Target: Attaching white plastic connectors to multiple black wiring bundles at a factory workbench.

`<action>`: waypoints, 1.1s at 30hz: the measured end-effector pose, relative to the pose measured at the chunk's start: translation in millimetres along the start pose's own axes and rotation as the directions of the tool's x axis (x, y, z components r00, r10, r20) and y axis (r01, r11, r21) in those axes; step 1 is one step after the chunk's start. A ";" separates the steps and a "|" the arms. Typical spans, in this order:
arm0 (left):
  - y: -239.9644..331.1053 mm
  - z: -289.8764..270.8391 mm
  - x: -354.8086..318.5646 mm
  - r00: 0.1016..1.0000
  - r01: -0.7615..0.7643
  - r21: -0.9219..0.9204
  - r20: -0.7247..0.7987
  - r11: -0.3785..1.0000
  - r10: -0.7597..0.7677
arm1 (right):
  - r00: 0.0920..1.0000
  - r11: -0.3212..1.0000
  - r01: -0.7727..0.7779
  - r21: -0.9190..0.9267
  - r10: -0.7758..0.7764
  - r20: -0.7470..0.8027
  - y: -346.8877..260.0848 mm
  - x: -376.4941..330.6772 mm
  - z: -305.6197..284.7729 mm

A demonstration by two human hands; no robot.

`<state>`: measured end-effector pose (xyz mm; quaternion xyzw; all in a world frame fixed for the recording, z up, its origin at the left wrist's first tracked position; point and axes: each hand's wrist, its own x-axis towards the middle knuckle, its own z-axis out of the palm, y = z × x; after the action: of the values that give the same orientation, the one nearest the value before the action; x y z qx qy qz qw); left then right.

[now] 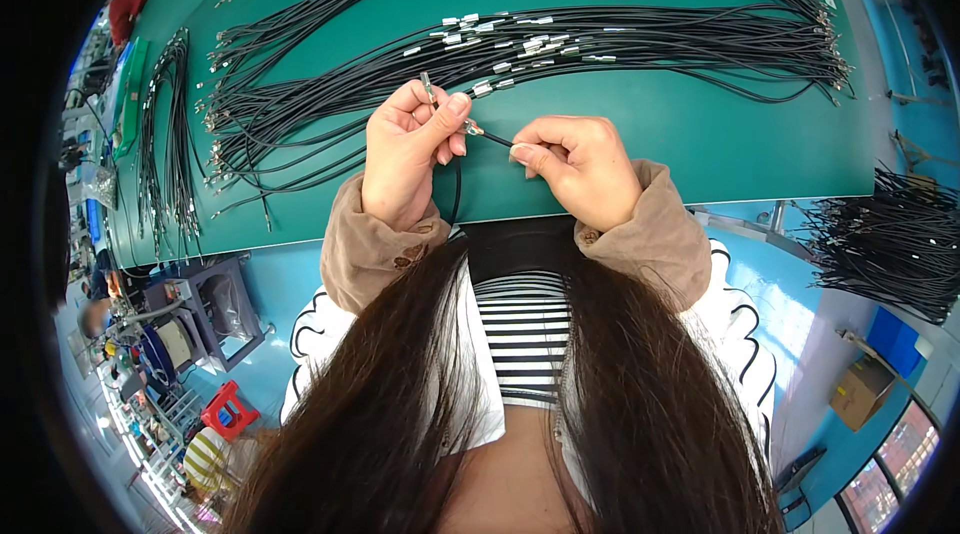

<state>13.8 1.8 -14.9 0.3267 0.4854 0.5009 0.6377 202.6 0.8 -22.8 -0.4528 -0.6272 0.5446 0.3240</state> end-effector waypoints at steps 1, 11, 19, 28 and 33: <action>0.0 1.3 0.0 1.000 0.006 -0.019 0.001 1.000 -0.006 | 1.000 1.000 0.000 -0.001 0.000 0.000 1.3 0.2 -0.7; -2.5 6.2 -0.4 0.999 0.022 -0.140 -0.028 0.990 -0.026 | 0.991 0.991 -0.077 0.109 0.063 0.120 4.3 3.1 -4.9; -6.4 6.3 -0.9 0.999 0.047 -0.182 -0.018 0.982 -0.051 | 0.981 0.985 -0.133 0.113 0.115 0.157 5.2 4.5 -8.9; -5.9 5.8 -3.1 0.995 0.094 -0.218 0.047 0.972 -0.085 | 0.973 0.975 -0.152 0.164 0.119 0.197 5.4 6.0 -12.8; -15.0 4.8 -5.5 0.993 0.047 -0.204 0.112 0.978 -0.025 | 0.989 0.972 -0.096 0.216 0.069 0.132 -0.5 4.0 -10.2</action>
<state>23.0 -7.4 -25.4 0.2770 0.4013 0.5183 0.7026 210.2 8.5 -20.7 -0.4049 -0.5621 0.6512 0.3099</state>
